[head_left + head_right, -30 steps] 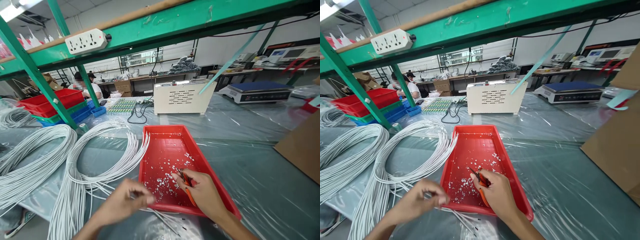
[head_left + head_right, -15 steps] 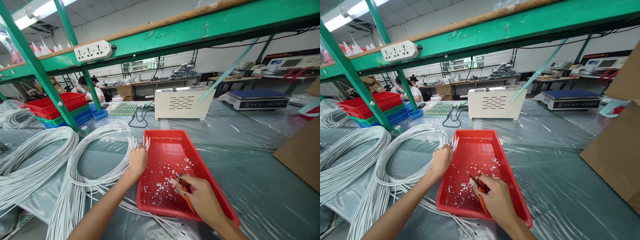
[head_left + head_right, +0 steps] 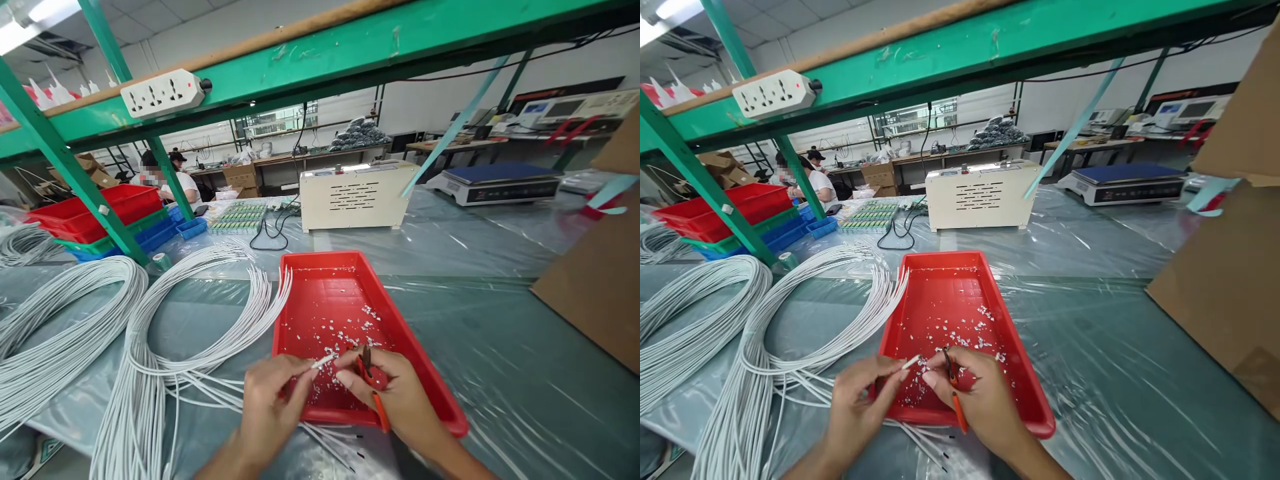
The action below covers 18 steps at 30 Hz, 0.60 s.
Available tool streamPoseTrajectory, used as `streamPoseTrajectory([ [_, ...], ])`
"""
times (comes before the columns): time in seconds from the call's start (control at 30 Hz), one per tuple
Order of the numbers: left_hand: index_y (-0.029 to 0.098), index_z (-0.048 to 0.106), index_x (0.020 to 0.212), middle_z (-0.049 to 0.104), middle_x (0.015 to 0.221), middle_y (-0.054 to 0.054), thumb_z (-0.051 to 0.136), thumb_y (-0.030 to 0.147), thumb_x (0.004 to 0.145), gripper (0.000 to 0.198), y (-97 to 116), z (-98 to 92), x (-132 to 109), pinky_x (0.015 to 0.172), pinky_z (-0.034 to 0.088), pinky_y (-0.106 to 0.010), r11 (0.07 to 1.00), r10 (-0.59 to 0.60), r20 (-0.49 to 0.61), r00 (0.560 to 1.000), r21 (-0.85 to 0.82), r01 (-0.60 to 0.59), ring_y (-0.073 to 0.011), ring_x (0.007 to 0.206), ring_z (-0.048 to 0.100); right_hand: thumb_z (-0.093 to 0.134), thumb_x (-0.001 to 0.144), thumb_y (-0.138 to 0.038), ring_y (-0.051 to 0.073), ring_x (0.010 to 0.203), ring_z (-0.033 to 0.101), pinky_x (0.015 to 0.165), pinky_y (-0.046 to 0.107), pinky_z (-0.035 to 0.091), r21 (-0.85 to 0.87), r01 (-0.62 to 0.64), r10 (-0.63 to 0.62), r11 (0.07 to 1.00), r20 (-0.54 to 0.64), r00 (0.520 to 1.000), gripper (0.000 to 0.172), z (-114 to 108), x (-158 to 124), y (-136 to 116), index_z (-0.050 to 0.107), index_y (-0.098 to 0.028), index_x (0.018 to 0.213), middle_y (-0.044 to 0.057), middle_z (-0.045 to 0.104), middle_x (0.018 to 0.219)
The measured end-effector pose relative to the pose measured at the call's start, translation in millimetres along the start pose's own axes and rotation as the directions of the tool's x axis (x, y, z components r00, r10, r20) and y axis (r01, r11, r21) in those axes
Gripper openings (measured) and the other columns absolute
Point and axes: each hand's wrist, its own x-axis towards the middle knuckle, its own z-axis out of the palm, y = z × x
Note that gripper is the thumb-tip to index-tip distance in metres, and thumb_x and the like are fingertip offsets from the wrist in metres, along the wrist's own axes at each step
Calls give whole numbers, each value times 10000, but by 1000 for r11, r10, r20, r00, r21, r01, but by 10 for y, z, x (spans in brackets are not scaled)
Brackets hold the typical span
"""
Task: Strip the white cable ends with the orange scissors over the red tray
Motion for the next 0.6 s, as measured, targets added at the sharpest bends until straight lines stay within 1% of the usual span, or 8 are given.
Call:
streamPoseTrajectory([
  [0.03,157,638,825,698,720,-20,599,91,766,96,10,11,-35,593,451,-219,996,76,-21,997,48,-75,-123,621,623,630,729,-289,115,559,558,555,182,444,39,5,-5,999,-3,1000,112,6,-17,0,623,-177,742,-25,611,616],
  [0.1,146,619,851,704,739,-33,607,59,749,135,8,35,-78,588,438,-240,965,213,-43,976,163,-203,-141,640,632,674,690,-259,105,532,545,526,174,432,92,14,-13,996,-17,1000,104,18,-46,5,631,-185,749,-37,601,596],
  [0.2,137,610,879,710,750,-42,605,51,747,157,-9,60,-104,537,400,-253,905,318,-37,948,311,-291,-141,603,618,670,703,-259,102,521,537,514,179,423,93,32,-28,995,-40,999,79,31,-64,7,640,-188,722,-35,601,588],
  [0.3,129,613,856,709,722,-40,612,53,743,136,-10,62,-115,503,371,-255,862,370,-59,927,395,-319,-126,541,581,644,730,-260,106,510,534,508,192,421,75,47,-42,996,-65,997,85,33,-64,-5,638,-182,695,-25,598,577],
  [0.37,126,617,848,708,707,-38,620,51,736,134,-3,59,-122,500,365,-254,848,386,-64,920,418,-327,-122,527,567,636,734,-248,111,510,541,511,201,426,73,59,-54,996,-71,996,81,31,-63,-14,636,-178,694,-18,599,572],
  [0.6,120,622,852,710,713,-44,634,39,717,158,10,85,-134,513,357,-256,847,391,-65,918,415,-331,-131,537,574,652,696,-195,104,480,534,485,193,419,81,115,-107,990,-93,990,30,19,-63,-13,636,-179,677,-28,579,542],
])
